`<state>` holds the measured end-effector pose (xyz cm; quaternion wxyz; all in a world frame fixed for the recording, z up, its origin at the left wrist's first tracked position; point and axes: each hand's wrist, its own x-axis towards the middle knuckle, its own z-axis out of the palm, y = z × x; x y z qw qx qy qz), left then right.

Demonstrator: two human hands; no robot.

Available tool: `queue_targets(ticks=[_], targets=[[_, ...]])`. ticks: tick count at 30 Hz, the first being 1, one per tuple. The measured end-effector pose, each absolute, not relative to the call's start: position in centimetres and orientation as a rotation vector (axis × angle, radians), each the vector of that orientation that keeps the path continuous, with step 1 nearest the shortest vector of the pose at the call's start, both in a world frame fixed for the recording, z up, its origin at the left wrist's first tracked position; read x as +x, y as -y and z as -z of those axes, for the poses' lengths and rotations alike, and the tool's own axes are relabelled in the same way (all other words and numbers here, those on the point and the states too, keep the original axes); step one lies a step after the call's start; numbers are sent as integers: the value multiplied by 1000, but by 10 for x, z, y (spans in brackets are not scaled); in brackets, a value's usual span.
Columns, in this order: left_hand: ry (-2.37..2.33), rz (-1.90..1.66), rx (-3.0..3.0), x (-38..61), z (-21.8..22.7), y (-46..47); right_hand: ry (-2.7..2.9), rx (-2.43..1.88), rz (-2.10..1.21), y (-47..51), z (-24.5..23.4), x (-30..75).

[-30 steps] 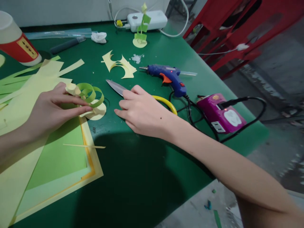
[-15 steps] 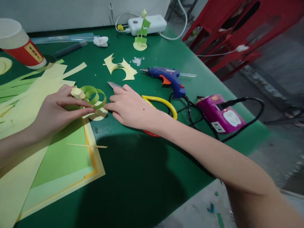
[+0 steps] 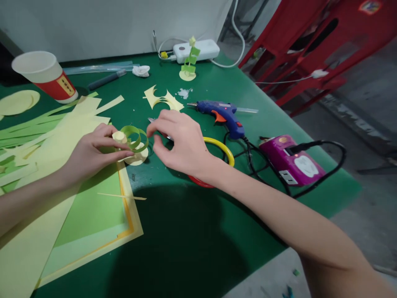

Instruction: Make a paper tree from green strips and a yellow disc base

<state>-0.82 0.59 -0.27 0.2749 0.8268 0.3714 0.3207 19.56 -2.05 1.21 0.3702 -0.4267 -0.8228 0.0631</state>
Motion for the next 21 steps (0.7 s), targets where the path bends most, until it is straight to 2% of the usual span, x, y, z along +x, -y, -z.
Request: queue_targets(ticks=[4, 10, 15, 21], targets=[[-993, -869, 2227, -9, 4, -6, 1948, -1045, -424, 23, -19, 182], [-972, -876, 2243, -10, 7, -7, 1904, -1047, -567, 21, -18, 170], [-1081, -878, 2183, -9, 1, -3, 1870, -1115, -572, 22, -23, 170], [-1145, -1009, 2064, -11, -3, 0, 1834, -1183, -403, 20, -30, 183]])
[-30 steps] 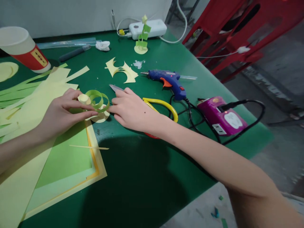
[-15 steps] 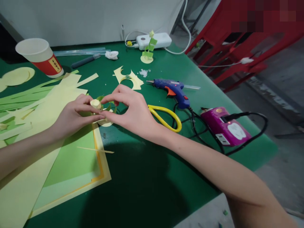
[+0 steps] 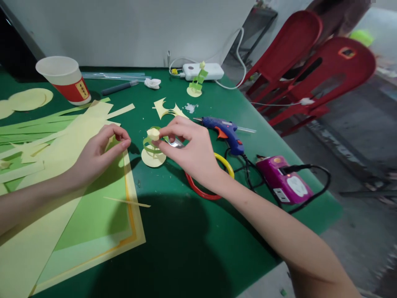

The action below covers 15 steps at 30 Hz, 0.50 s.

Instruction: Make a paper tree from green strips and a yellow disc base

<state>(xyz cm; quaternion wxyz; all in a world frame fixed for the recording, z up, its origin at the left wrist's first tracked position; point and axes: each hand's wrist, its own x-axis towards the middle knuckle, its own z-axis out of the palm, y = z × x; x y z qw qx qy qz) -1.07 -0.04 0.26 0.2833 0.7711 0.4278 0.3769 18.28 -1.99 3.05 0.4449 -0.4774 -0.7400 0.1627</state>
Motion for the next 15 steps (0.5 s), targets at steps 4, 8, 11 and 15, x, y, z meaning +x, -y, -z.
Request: queue_targets(ticks=[4, 8, 11, 15], targets=[[-954, -902, 2331, -11, -2, 2, 1833, -1193, -412, 20, -26, 188], [-733, -686, 2686, -10, 0, 7, 1847, -1184, -469, 19, -21, 189], [-695, -556, 2833, -8, 2, 10, 1851, -1175, -481, 18, -20, 191], [-709, -388, 2891, -7, 4, 9, 1854, -1144, -497, 16, -20, 193]])
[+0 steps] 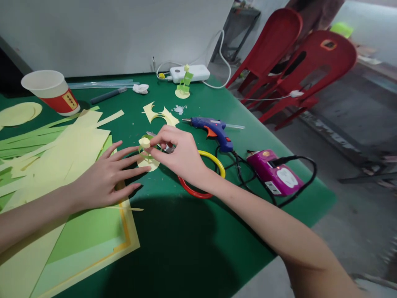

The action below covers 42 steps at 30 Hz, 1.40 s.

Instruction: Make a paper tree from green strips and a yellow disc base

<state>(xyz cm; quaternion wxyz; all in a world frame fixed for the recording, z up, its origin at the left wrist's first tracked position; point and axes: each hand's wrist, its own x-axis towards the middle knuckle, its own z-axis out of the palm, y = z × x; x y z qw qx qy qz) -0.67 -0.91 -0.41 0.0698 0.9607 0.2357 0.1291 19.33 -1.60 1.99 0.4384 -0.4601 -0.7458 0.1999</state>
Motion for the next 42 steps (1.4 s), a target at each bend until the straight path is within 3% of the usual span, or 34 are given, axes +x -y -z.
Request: queue_targets(ticks=[8, 15, 19, 25, 30, 35, 42], targets=[[-695, -136, 2925, -4, 7, 7, 1843, -1103, -529, 16, -20, 194], [-663, -136, 2934, -5, 8, 6, 1826, -1085, -543, 15, -19, 194], [-639, -391, 2911, -10, 1, 9, 1826, -1093, -559, 16, -20, 193], [-980, -853, 2818, -12, -4, 5, 1815, -1084, -553, 15, -19, 193], [-671, -925, 3297, -1, -5, -2, 1810, -1066, -576, 16, -19, 193], [-250, -853, 3558, 14, -13, -4, 1797, -1039, -590, 17, -18, 194], [-335, -615, 3575, 24, -15, -12, 1817, -1039, -574, 16, -16, 196]])
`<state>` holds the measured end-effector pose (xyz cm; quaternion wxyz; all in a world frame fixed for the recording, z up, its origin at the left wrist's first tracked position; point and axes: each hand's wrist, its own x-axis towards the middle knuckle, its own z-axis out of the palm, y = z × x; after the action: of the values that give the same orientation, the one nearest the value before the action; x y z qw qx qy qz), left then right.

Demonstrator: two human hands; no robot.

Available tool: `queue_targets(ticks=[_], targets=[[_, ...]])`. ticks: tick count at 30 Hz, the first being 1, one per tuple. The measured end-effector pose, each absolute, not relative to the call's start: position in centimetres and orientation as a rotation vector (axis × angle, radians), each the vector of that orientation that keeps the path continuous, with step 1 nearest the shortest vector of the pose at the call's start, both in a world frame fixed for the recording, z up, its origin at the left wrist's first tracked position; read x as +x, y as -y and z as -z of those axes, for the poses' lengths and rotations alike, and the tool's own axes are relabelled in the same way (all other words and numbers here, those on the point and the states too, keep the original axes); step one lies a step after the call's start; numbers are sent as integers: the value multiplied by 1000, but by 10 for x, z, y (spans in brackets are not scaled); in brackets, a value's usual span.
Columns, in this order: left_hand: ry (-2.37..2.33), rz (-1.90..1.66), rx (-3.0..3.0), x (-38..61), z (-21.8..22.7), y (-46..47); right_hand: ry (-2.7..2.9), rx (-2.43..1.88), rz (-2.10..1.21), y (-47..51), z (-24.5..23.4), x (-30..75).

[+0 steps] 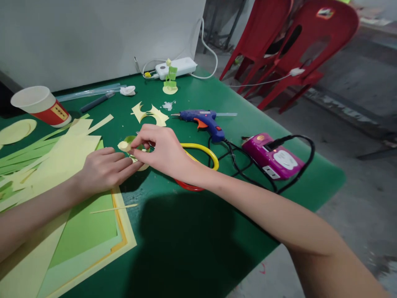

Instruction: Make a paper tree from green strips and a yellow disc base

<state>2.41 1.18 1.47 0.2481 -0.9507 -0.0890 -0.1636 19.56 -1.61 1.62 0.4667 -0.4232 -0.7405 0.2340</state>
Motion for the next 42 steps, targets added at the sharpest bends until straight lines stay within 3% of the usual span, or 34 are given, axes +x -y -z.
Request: queue_targets(ticks=[6, 15, 19, 22, 27, 29, 36, 42], targets=[[0, 635, -2635, 18, -26, 18, 1802, -1021, -579, 14, -14, 196], [9, 719, -2921, -14, -33, 71, 1776, -1015, -577, 12, -15, 196], [329, 780, -3279, -20, -38, 82, 1765, -1019, -585, 11, -14, 195], [828, 783, -3402, -21, -46, 65, 1758, -1022, -577, 10, -14, 195], [1553, 1116, -3114, -23, -63, -1, 1756, -1032, -589, 11, -15, 194], [1755, 874, -3029, -22, -69, -22, 1757, -1035, -593, 12, -15, 194], [1893, 527, -3157, -8, -66, -57, 1769, -1047, -591, 13, -16, 192], [1942, 683, -3076, -2, -51, -78, 1780, -1045, -604, 14, -18, 192]])
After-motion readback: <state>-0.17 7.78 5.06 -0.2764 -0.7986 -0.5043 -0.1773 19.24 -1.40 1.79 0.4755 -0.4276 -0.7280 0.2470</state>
